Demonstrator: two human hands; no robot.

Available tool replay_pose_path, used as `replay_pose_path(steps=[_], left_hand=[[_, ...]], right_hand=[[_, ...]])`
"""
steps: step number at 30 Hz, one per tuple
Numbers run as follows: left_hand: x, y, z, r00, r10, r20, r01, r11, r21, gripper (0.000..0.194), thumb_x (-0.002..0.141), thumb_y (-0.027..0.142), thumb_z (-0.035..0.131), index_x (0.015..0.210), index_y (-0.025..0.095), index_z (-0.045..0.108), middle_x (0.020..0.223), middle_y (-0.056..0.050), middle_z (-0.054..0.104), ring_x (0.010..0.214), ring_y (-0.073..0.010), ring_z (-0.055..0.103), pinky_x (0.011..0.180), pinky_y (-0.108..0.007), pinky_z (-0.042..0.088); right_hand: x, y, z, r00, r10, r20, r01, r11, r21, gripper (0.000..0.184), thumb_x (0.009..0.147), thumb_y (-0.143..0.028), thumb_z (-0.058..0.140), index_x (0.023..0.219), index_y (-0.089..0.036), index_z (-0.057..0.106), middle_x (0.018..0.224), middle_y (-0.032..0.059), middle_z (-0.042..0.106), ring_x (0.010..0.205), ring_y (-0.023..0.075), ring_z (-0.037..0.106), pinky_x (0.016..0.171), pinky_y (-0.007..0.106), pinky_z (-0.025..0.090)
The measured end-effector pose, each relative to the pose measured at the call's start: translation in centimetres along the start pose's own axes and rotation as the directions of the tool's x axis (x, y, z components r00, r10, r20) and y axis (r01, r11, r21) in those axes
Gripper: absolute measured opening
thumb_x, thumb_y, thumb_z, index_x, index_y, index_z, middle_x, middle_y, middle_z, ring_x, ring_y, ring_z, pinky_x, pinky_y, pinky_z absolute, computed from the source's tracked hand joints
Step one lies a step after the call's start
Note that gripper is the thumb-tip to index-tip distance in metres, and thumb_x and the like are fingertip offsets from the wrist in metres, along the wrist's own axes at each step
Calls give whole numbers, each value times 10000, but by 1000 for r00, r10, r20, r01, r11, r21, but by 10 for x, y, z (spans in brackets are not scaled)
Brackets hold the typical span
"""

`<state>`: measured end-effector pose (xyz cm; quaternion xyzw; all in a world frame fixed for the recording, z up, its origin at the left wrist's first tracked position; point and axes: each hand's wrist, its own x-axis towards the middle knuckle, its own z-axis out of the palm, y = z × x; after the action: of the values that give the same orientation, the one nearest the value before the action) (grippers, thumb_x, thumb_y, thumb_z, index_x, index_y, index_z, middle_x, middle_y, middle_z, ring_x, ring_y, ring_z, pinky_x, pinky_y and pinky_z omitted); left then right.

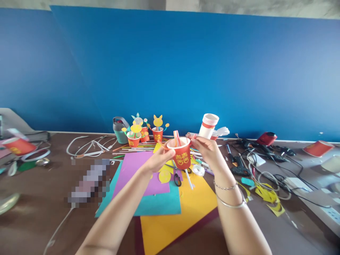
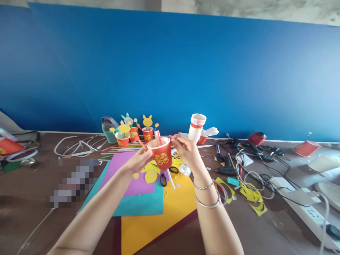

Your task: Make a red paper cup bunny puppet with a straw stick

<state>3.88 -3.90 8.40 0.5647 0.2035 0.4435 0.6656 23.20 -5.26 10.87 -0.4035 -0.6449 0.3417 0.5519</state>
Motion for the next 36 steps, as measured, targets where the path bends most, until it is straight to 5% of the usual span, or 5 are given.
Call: replay_pose_path(steps=[7,19,27,32,36], left_hand=[[-2,2,-2,996,-84,-37,83,996,-12,619,827,668,581,1270,238,634,1170,-102,719,1084,-291,661,846,-352,518],[6,19,-13,847,-470,248,326,828,457,145,739,352,749,741,207,738,628,-27,704,540,-180,660,487,-252,506],[-16,3,-31,996,-81,26,83,994,-66,679,762,663,669,1302,259,587,1145,-103,725,1029,-236,691,863,-342,529],[-30,-20,-6,920,87,-383,-120,991,-63,553,851,593,615,1318,301,564,1351,-54,633,1237,-237,587,992,-359,457],[-32,-18,5,885,183,-428,-255,960,-116,480,839,616,604,1005,180,719,1213,-113,701,1165,-284,618,990,-395,449]], right_hand=[[-6,-7,21,987,-156,-49,156,988,-2,277,945,-420,549,973,-231,750,1178,88,680,1154,226,607,998,369,471],[-9,-1,14,926,46,375,33,979,-203,284,852,-285,574,614,-184,690,1013,91,738,928,219,678,806,347,499],[-9,-4,16,981,189,52,-196,956,218,323,810,-491,677,886,-190,763,952,82,762,869,217,686,735,329,528],[-9,5,33,983,185,-7,-177,946,271,400,740,-565,726,851,-184,772,870,75,762,794,213,669,710,330,517],[-12,15,43,986,167,-7,-160,956,245,397,752,-573,704,850,-195,774,930,81,761,799,205,642,649,301,477]])
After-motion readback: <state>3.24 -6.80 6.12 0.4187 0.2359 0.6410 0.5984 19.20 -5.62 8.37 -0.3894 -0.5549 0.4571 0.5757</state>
